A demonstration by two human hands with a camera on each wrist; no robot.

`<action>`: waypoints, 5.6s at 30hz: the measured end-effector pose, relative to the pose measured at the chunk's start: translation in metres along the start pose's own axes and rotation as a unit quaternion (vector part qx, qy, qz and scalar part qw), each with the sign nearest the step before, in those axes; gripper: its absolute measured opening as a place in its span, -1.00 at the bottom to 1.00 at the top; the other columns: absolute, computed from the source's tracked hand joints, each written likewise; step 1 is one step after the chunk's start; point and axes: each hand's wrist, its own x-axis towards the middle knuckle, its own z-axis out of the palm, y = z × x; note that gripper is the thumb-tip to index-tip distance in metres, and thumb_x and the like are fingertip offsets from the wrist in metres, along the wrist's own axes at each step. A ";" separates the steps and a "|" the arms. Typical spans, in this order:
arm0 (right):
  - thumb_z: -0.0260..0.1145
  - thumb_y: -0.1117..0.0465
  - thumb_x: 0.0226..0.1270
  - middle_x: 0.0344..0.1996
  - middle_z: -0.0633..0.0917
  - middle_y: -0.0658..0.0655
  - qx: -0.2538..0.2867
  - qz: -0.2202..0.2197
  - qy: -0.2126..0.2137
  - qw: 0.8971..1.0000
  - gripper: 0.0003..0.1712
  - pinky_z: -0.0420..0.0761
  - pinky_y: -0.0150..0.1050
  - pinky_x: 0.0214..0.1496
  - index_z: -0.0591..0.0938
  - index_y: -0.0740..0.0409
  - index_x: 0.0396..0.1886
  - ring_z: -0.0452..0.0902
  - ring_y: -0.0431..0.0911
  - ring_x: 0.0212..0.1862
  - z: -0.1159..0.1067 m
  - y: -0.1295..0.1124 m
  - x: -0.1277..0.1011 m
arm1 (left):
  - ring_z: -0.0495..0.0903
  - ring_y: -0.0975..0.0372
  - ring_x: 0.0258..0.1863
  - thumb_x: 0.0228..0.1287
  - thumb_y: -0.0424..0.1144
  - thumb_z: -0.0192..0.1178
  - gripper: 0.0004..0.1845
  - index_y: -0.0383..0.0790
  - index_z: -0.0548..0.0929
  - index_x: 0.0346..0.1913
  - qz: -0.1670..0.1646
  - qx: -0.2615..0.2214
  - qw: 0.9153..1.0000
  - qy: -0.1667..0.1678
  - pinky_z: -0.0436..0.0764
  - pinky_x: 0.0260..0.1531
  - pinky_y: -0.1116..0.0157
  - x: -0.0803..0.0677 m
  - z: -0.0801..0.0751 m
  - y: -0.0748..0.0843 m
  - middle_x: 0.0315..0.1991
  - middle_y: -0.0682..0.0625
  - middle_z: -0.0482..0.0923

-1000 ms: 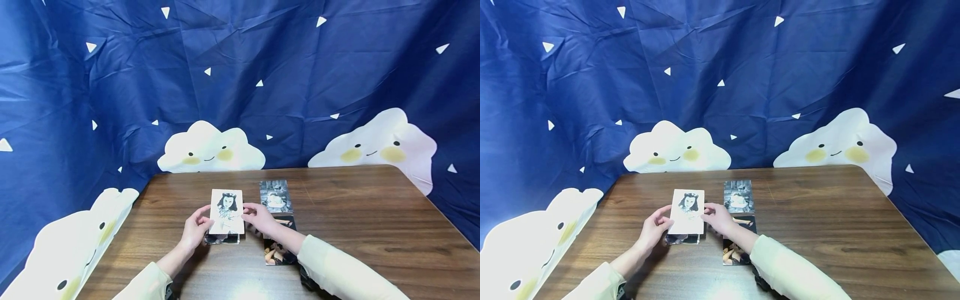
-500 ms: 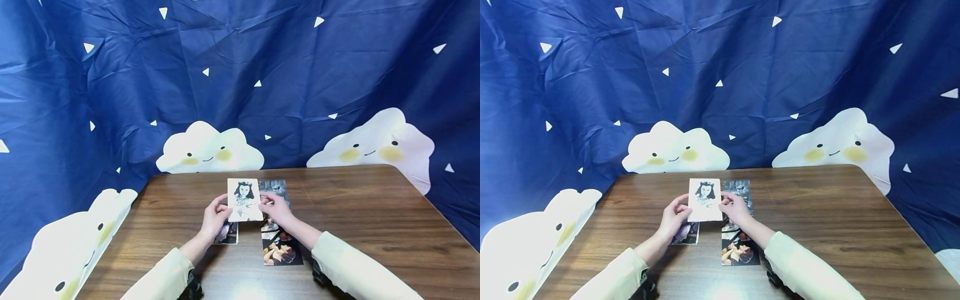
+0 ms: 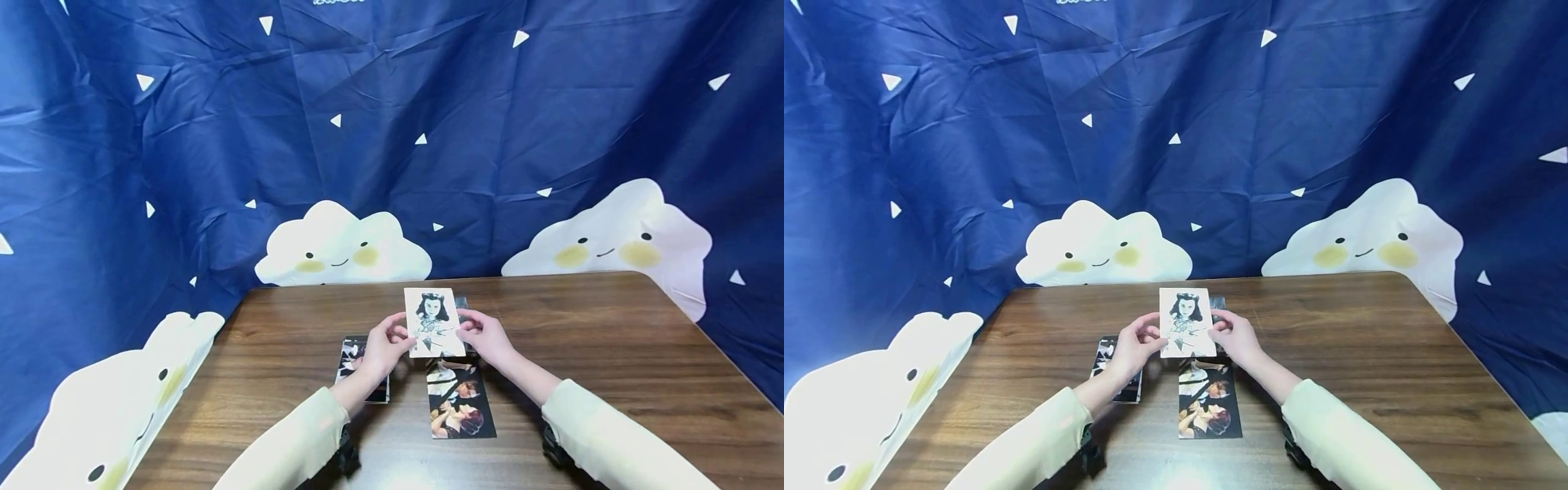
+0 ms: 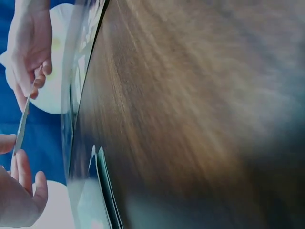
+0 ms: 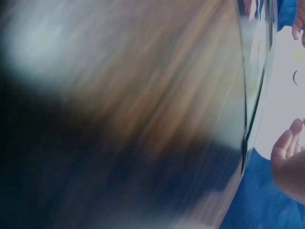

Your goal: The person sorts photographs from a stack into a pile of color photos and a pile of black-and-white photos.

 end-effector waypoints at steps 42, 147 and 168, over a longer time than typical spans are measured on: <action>0.37 0.29 0.18 -0.35 0.62 0.09 -0.195 0.065 -0.060 0.977 -0.39 0.38 -0.17 -0.15 0.49 0.40 0.24 0.47 0.01 -0.24 -0.015 0.033 0.031 | 0.41 0.32 -0.53 -0.03 -0.45 0.42 -0.43 -0.36 0.59 0.15 -0.022 0.200 0.978 -0.065 0.47 -0.28 0.35 0.046 0.037 -0.024 -0.54 0.04 0.54; 0.25 0.45 0.26 -0.22 0.64 0.17 0.102 0.096 -0.070 0.988 -0.53 0.61 -0.14 -0.33 0.49 0.52 0.18 0.58 -0.02 -0.34 0.094 -0.047 -0.036 | 0.42 0.37 -0.61 0.09 -0.58 0.30 -0.53 -0.52 0.53 0.12 -0.037 0.026 0.999 0.030 0.37 -0.63 0.49 -0.060 -0.095 -0.026 -0.48 -0.04 0.57; 0.29 0.48 0.23 -0.41 0.61 0.11 0.053 0.052 -0.012 0.997 -0.51 0.58 -0.32 -0.48 0.52 0.43 0.19 0.48 -0.22 -0.57 0.018 -0.032 -0.039 | 0.62 0.20 -0.53 0.19 -0.54 0.22 -0.31 -0.54 0.21 0.37 0.030 -0.015 0.995 -0.091 0.57 -0.39 0.44 -0.056 -0.032 0.007 -0.42 -0.09 0.60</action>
